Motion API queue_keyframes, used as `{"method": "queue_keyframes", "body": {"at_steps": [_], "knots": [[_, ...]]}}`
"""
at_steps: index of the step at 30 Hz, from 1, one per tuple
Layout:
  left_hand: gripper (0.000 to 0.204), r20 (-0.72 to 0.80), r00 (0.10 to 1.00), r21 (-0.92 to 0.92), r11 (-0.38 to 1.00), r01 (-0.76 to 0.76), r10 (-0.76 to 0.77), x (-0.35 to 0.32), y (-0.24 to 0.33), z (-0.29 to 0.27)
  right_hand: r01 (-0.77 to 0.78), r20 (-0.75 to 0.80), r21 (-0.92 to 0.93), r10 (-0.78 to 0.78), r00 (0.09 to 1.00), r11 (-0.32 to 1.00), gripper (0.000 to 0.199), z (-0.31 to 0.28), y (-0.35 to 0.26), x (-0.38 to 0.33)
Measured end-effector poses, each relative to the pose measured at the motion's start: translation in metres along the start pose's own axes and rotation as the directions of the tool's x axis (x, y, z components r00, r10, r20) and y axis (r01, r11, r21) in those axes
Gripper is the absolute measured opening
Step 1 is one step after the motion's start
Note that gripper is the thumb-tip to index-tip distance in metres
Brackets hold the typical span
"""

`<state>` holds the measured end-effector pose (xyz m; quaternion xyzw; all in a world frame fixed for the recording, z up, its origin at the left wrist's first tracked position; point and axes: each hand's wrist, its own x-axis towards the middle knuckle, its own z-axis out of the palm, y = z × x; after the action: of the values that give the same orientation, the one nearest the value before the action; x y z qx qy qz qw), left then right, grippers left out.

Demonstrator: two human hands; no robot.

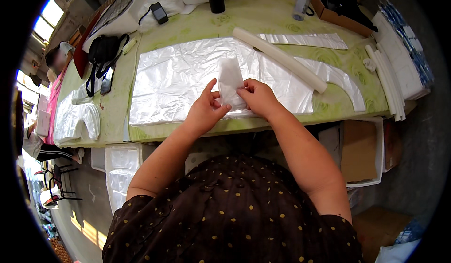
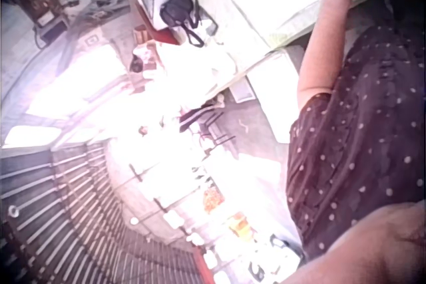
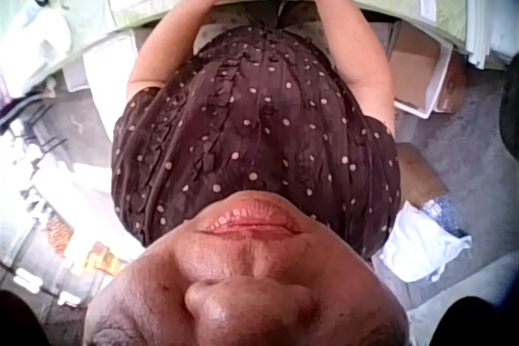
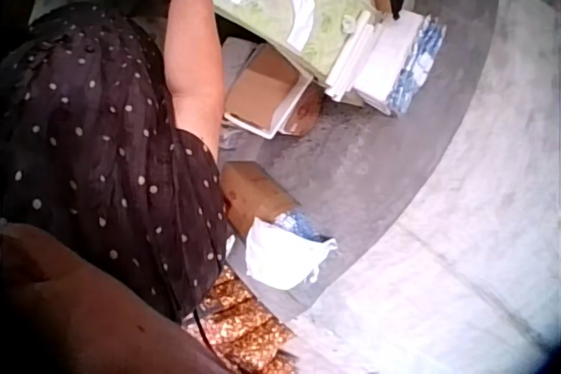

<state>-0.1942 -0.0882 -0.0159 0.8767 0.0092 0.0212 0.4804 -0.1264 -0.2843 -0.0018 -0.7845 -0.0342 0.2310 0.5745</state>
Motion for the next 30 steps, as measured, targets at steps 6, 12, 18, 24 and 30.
{"method": "queue_keyframes", "body": {"at_steps": [6,12,18,24,30], "knots": [[0.038,0.131,0.944,0.324,0.887,-0.330,0.303,-0.016,0.006,0.008,0.314,0.087,0.199,-0.336,0.938,0.928,0.029,0.000,0.045,-0.016],[0.043,0.201,0.925,0.485,0.787,-0.381,0.324,-0.018,0.006,0.008,0.635,0.319,-0.120,-0.576,0.753,0.763,0.062,-0.003,0.024,-0.039],[0.044,0.201,0.926,0.409,0.831,-0.376,0.320,-0.012,0.013,0.001,0.561,0.315,-0.076,-0.514,0.798,0.824,0.031,-0.007,0.032,-0.036],[0.030,0.119,0.861,0.260,0.821,-0.508,0.495,-0.013,-0.005,-0.006,0.519,0.229,-0.018,-0.502,0.834,0.855,0.017,-0.009,0.033,-0.036],[0.018,0.018,0.886,0.238,0.859,-0.454,0.463,-0.008,-0.015,0.000,0.227,0.082,-0.063,-0.222,0.972,0.972,0.020,-0.008,0.008,-0.026]]}}
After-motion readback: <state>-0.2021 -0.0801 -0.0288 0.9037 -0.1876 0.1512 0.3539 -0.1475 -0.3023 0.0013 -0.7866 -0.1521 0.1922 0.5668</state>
